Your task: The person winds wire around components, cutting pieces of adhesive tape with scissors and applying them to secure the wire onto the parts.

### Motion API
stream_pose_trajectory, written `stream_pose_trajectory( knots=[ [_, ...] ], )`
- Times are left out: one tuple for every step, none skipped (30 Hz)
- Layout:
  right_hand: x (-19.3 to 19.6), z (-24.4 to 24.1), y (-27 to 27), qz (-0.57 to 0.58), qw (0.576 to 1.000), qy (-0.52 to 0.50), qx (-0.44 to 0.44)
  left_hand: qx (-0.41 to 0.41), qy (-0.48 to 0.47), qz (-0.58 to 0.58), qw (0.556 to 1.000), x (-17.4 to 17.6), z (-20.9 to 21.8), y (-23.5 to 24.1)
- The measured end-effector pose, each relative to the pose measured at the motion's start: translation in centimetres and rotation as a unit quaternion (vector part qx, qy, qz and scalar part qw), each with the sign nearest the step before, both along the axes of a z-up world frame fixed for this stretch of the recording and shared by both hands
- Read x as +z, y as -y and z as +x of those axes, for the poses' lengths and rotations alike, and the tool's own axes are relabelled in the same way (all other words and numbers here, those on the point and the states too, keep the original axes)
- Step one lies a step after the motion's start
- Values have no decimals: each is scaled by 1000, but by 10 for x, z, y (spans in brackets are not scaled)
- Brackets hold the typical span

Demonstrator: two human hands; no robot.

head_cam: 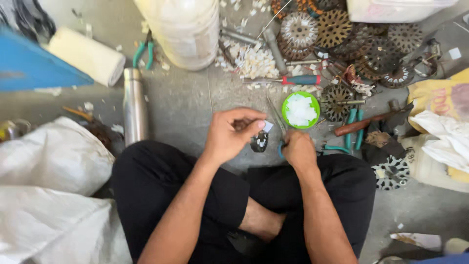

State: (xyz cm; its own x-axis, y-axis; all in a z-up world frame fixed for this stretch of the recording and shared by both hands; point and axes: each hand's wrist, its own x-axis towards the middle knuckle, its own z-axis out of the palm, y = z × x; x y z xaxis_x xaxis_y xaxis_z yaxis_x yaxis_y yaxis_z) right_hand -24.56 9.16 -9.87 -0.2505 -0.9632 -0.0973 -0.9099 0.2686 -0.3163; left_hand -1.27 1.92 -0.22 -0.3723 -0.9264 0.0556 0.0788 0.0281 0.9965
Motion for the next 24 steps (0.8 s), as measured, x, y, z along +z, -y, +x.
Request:
stream_pose_trajectory(
  knots=[
    [-1,4,2,15,1000,9,15,-8,34,9,999,-1,-3,-3],
    [3,5,7,27,999,13,30,-13,44,-5,999,-2,-10,-5],
    [11,7,8,4,998,57,16,-18,53,-19,998,-5,-16,-6],
    [21,9,3,-16,995,98,7,-18,60,-29,998,-8,-20,-8],
    [31,13,0,-37,990,139,0,-22,88,-40,995,-11,-23,-7],
    [41,17,-4,-75,985,153,-9,-23,112,-46,992,-16,-27,-10],
    [49,20,-7,-114,979,167,-18,-24,137,-52,989,-20,-30,-13],
    [58,21,-9,-151,972,177,-26,-25,148,-54,987,-23,-35,-16],
    [65,23,-11,-170,965,195,-34,-26,159,-56,985,-26,-39,-18],
    [71,24,-13,-188,958,214,-40,-24,169,-58,984,-28,-42,-20],
    [75,25,-14,-206,950,232,-45,-21,173,-65,983,-30,-45,-22],
    [78,27,-15,-210,934,286,-43,-17,177,-72,981,-32,-47,-24],
    [80,29,-14,-213,915,339,-40,-13,182,-78,980,-34,-48,-24],
    [80,30,-14,-214,895,390,-37,-14,161,-59,985,-36,-49,-24],
    [78,32,-13,-228,897,376,-34,-16,140,-39,989,-38,-50,-23],
    [76,32,-13,-237,902,360,-29,-16,117,-15,993,-40,-52,-26],
    [73,32,-14,-245,906,343,-24,-8,123,-16,992,-41,-53,-28],
    [72,31,-13,-250,900,356,-31,-1,127,-17,992,-41,-53,-28],
    [71,32,-13,-254,893,369,-37,7,132,-19,991,-39,-53,-28],
    [71,33,-12,-257,887,381,-41,16,138,-26,990,-37,-54,-29],
    [72,35,-12,-262,892,365,-41,25,143,-34,989,-34,-54,-31],
    [74,36,-13,-267,898,348,-38,35,147,-42,988,-31,-55,-31],
    [77,37,-13,-273,903,330,-36,35,145,-48,988,-28,-56,-29],
    [79,37,-13,-295,904,308,-14,37,143,-52,988,-26,-56,-30]
  ],
)
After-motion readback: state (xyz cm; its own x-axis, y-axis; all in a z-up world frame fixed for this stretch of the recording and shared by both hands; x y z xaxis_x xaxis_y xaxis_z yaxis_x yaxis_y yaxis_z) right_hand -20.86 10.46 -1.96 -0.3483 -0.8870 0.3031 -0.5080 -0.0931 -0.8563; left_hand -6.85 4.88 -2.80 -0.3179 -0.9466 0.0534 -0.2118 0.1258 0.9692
